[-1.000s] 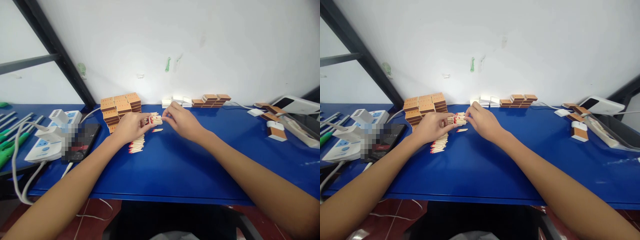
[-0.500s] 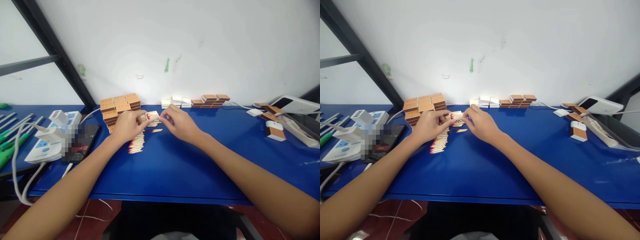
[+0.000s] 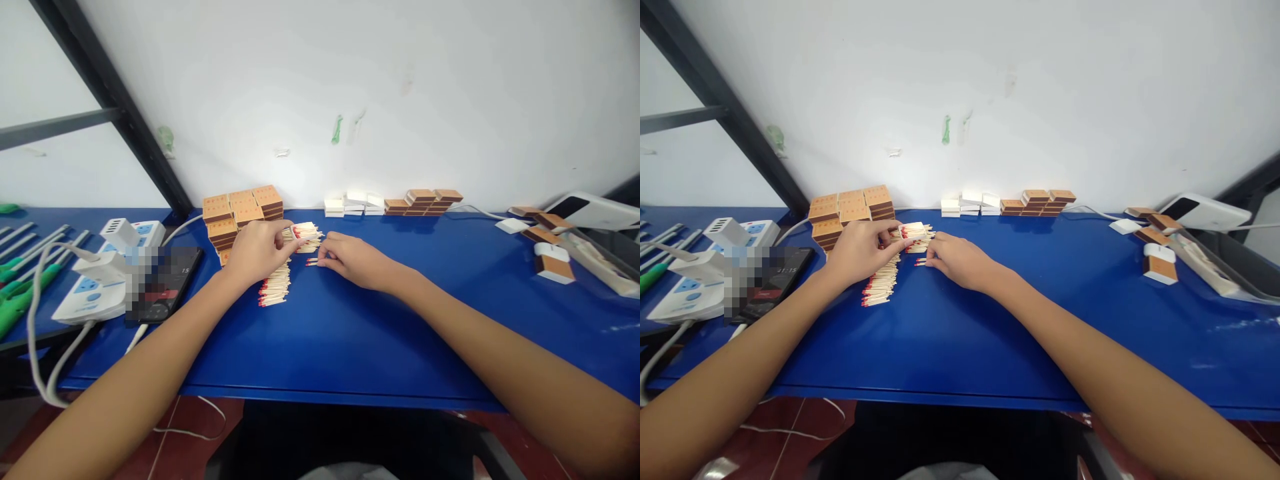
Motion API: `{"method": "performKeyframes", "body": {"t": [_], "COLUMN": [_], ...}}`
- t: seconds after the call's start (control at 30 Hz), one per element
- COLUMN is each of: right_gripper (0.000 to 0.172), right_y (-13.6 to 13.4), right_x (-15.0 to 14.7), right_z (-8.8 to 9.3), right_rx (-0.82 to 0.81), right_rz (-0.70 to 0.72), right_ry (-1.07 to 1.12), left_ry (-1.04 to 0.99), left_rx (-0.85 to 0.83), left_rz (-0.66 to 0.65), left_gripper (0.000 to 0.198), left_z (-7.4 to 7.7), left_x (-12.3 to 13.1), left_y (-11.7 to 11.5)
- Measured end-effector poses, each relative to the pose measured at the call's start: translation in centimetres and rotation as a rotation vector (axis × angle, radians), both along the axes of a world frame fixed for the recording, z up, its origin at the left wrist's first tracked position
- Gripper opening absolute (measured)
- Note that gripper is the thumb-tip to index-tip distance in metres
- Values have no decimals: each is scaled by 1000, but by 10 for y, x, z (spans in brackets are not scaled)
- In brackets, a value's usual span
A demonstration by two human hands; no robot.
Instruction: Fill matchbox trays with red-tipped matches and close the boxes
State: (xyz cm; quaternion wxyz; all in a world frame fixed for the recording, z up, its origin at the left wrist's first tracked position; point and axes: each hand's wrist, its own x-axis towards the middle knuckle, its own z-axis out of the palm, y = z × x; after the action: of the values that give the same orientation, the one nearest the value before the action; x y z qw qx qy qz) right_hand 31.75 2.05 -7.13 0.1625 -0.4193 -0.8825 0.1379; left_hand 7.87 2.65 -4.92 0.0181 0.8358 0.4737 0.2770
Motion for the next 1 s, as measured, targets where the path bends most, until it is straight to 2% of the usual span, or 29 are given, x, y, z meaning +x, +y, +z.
{"method": "performKeyframes", "body": {"t": [0.17,0.3,0.43,0.57,0.8,1.0], "right_gripper": [12,10,9,9,11,9], "right_y": [3,5,3,0,1,6], "right_x": [8,11,7,2,6,9], "right_z": [8,13,11,10,14,1], "right_rx": [59,174,232,246,287,42], "right_rz": [-30,-59,-100,-92,-103,-55], "right_ry": [-3,70,90,94,205,69], "left_ry": [39,54,50,10,-41,-46], "left_rx": [-18,-42,-61,-43,4,17], "left_rz": [-11,-88,-180,-214,-69,26], "left_gripper": [31,35,40,40,40,33], "left_z": [-3,-4,-5,-6,-4,-3], "left_x": [-2,-1,3,5,1,-1], "left_y": [2,0,-4,-5,-1,2]}}
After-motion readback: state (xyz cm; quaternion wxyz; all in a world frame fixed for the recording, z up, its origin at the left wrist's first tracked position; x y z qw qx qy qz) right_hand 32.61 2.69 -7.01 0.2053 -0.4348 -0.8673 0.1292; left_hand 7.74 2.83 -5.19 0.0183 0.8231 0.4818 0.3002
